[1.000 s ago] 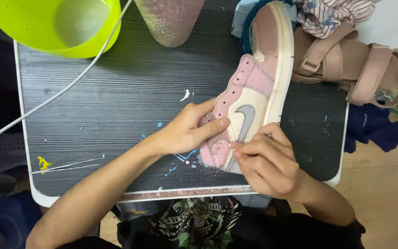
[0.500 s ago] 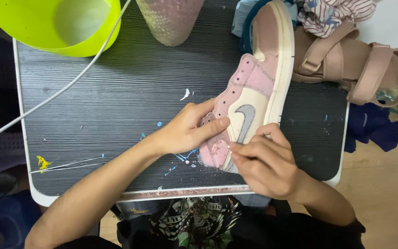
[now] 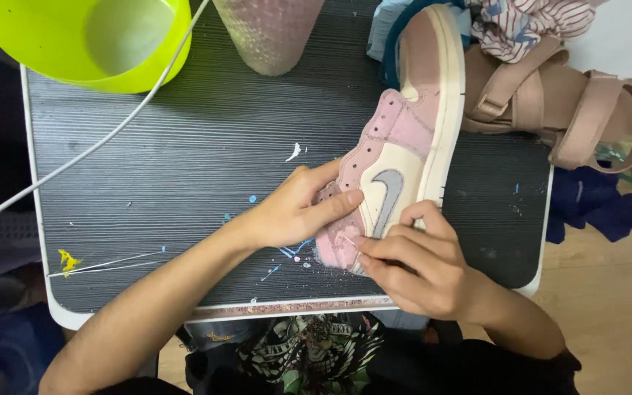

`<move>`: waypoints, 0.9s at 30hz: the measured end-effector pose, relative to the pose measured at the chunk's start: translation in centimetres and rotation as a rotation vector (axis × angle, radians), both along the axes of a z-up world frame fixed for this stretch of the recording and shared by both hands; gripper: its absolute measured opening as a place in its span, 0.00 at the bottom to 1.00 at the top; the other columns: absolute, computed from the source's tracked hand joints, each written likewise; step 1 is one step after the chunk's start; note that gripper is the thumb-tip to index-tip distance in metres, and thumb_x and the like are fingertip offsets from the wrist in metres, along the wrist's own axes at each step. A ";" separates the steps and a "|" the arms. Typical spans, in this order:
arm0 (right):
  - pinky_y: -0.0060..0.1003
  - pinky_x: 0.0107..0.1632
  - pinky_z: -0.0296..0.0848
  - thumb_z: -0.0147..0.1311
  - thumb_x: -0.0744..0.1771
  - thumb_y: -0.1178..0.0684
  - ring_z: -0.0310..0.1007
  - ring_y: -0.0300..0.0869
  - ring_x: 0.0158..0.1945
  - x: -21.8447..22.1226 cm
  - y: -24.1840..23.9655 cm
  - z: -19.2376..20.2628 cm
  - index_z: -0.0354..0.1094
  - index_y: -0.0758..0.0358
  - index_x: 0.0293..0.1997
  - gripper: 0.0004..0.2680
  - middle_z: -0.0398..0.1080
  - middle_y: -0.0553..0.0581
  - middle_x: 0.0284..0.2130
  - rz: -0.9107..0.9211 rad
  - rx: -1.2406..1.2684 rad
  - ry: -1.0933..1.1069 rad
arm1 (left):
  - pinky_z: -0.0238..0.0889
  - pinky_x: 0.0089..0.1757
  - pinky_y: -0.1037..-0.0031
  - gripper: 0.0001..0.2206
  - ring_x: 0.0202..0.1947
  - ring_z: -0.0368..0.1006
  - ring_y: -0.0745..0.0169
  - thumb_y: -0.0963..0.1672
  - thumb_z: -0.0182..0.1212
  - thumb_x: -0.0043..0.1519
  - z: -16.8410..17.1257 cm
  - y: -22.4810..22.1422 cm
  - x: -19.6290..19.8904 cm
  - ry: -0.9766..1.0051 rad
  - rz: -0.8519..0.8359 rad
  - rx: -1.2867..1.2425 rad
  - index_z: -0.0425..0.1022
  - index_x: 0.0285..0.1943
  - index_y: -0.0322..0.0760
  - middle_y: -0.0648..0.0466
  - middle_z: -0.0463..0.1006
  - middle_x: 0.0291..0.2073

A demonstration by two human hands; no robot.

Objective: A person uses a fine detailing tool to touch up and refine the edges of a pink and white sneaker on a workspace table.

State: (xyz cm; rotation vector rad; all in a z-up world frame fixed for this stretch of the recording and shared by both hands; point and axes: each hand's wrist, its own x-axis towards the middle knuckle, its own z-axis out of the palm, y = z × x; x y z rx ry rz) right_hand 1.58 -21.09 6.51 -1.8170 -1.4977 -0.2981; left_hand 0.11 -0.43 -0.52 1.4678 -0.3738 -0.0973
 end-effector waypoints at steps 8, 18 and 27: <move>0.43 0.35 0.65 0.58 0.64 0.66 0.68 0.40 0.21 0.0 0.2 0.0 0.70 0.61 0.30 0.05 0.75 0.55 0.28 -0.035 0.026 -0.009 | 0.62 0.22 0.77 0.08 0.16 0.65 0.70 0.45 0.56 0.68 0.0 0.0 0.2 -0.009 0.007 -0.018 0.74 0.47 0.34 0.55 0.72 0.12; 0.41 0.36 0.65 0.56 0.66 0.64 0.67 0.38 0.21 -0.2 0.2 -0.3 0.71 0.58 0.31 0.05 0.74 0.53 0.28 -0.061 0.024 -0.035 | 0.64 0.24 0.75 0.10 0.19 0.68 0.69 0.45 0.56 0.69 -0.2 0.0 0.0 -0.009 0.007 -0.014 0.74 0.51 0.33 0.51 0.75 0.15; 0.41 0.35 0.63 0.56 0.66 0.62 0.69 0.40 0.21 0.2 0.5 1.0 0.72 0.59 0.30 0.05 0.77 0.55 0.29 0.042 0.026 0.024 | 0.65 0.26 0.73 0.09 0.20 0.69 0.68 0.44 0.56 0.68 -0.6 -0.1 0.0 0.020 -0.003 -0.015 0.75 0.49 0.32 0.49 0.75 0.16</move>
